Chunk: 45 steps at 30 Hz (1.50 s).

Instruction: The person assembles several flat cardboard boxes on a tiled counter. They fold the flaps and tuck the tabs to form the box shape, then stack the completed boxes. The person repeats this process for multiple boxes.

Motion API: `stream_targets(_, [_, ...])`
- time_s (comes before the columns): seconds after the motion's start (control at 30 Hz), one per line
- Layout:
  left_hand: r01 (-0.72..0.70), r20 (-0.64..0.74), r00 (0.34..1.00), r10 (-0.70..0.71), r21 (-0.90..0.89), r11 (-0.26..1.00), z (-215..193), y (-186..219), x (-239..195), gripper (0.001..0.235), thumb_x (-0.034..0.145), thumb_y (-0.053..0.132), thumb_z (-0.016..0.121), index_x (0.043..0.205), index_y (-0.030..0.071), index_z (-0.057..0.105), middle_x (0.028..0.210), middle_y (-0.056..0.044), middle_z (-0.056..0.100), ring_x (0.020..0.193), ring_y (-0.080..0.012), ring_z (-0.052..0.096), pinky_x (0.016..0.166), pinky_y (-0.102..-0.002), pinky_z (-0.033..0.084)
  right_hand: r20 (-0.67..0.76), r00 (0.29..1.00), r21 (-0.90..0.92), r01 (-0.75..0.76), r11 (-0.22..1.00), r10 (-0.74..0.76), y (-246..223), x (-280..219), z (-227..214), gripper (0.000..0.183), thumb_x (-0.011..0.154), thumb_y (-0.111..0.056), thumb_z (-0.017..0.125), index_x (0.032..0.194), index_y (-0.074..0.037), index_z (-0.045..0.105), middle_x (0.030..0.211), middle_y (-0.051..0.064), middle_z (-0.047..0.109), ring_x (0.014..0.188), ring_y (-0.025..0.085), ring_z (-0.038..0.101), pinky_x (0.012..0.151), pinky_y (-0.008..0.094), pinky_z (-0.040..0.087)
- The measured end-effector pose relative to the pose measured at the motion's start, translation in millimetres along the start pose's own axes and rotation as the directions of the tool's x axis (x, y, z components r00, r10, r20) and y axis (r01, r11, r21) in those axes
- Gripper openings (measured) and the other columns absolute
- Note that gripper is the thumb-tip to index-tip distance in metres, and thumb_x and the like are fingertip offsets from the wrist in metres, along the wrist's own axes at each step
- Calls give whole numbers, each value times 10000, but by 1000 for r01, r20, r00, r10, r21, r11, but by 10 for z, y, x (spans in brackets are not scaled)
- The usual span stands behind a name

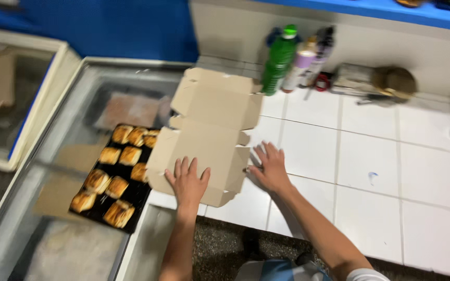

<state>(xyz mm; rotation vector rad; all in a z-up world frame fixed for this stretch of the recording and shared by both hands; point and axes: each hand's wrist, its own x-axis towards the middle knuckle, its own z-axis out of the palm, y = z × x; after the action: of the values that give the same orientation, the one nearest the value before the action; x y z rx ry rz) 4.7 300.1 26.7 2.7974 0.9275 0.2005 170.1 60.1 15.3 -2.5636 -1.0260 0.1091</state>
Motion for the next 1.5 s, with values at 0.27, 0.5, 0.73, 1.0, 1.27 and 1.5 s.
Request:
stream_targets(0.27, [-348, -109, 937, 332, -223, 910, -163, 1224, -523, 389, 929, 515, 641, 1202, 252, 732, 1214, 20, 739, 1176, -192, 667, 1229, -657, 158, -119, 981, 394, -97, 914, 156, 701, -1996, -133, 202, 961, -346, 610, 902, -208, 746, 946, -19, 762, 1057, 217, 683, 916, 408, 542])
stream_targets(0.5, [-554, 125, 711, 692, -508, 660, 377, 2724, -1486, 276, 902, 418, 687, 1062, 214, 784, 1041, 40, 795, 941, -156, 719, 1252, -551, 205, -329, 835, 551, -211, 808, 442, 1297, -3485, -343, 240, 965, -204, 670, 734, -136, 666, 736, -9, 698, 752, 171, 663, 649, 332, 493])
stream_targets(0.73, [-675, 297, 375, 878, -562, 478, 763, 4145, -2631, 294, 940, 441, 633, 1085, 222, 764, 1003, 48, 788, 938, -176, 718, 1177, -520, 323, -330, 671, 639, -360, 680, 664, 2115, -4946, -502, 318, 1013, -238, 642, 721, -136, 573, 721, 15, 596, 697, 183, 540, 657, 361, 414])
stream_targets(1.0, [-662, 472, 133, 872, -612, 432, 737, 5783, -3723, 375, 976, 515, 568, 1190, 271, 755, 1162, 97, 769, 1057, -147, 713, 1182, -467, 326, -258, 441, 783, -426, 454, 859, 3147, -6420, -866, 233, 1010, -270, 636, 814, -155, 689, 815, 18, 641, 762, 208, 601, 723, 431, 477])
stream_targets(1.27, [-624, -108, 258, 960, -778, 81, 764, 7054, -3801, 205, 870, 369, 759, 984, 214, 832, 956, 72, 838, 864, -121, 765, 1067, -433, 477, -275, 215, 885, -324, 335, 937, 4124, -6973, -1863, 270, 954, -302, 654, 857, -101, 807, 844, 51, 752, 790, 215, 713, 731, 432, 555])
stream_targets(1.5, [-640, -427, 389, 816, -763, -94, 241, 8304, -3528, 245, 839, 258, 785, 1054, 141, 801, 1051, 3, 801, 1002, -175, 725, 1083, -405, 487, -501, 10, 834, -263, 485, 866, 5001, -7021, -3175, 510, 984, -436, 515, 859, -60, 835, 909, 68, 827, 874, 218, 762, 817, 362, 556])
